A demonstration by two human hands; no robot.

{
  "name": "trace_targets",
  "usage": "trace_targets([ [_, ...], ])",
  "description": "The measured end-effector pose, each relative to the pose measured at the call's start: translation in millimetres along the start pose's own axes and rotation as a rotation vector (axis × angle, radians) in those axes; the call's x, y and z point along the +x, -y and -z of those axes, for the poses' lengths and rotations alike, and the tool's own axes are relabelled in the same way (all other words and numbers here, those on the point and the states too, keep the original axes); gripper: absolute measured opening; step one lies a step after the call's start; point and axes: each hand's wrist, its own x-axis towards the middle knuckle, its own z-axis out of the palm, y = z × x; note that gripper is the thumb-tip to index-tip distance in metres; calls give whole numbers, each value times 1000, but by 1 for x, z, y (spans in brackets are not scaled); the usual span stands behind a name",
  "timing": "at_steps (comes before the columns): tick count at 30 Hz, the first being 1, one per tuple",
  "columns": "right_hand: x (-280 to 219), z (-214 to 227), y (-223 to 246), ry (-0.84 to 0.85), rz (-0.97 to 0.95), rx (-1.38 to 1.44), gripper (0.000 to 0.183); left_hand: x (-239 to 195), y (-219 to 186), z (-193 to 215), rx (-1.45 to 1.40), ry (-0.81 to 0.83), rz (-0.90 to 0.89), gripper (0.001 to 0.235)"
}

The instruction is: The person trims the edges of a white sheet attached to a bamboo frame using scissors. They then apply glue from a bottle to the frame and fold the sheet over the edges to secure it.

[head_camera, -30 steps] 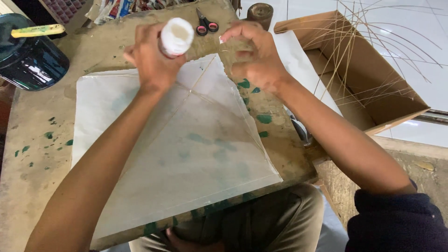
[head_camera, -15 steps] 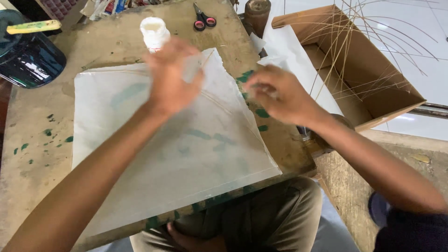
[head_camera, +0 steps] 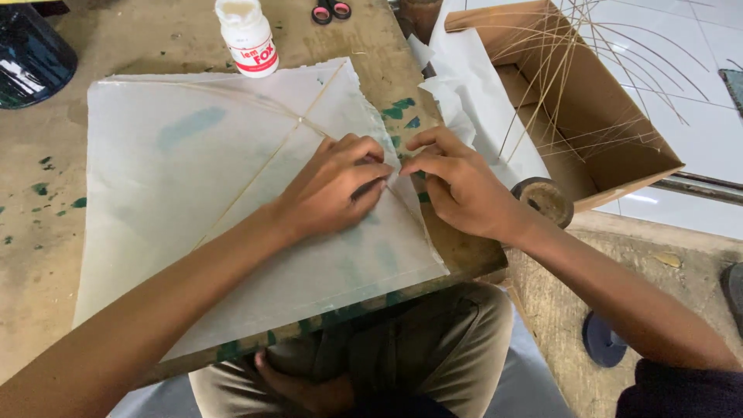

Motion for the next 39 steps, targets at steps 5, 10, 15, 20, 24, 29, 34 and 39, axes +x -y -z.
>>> trace_targets([
  [5, 3, -4, 1, 6, -61, -56, 38, 0, -4, 5, -7, 12, -3, 16],
  [10, 4, -7, 1, 8, -96, -94, 37, 0, -2, 5, -16, 26, 9, 15],
  [15, 1, -11, -2, 21, -98, -206, 39, 0, 0, 2, -17, 13, 6, 16],
  [20, -5, -7, 6, 27, -59, -213, 39, 2, -6, 7, 2, 36, 17, 17],
  [24, -13, -3, 17, 17, -17, -224, 39, 3, -6, 8, 8, 32, 13, 18],
  [29, -20, 1, 28, 15, -16, -198, 37, 2, -6, 7, 5, 20, 6, 17],
  [34, -22, 0, 27, -15, 7, -191, 37, 3, -10, 7, -6, 20, 32, 16],
  [39, -23, -1, 25, -89, -14, -72, 37, 3, -9, 9, -2, 22, 33, 16],
])
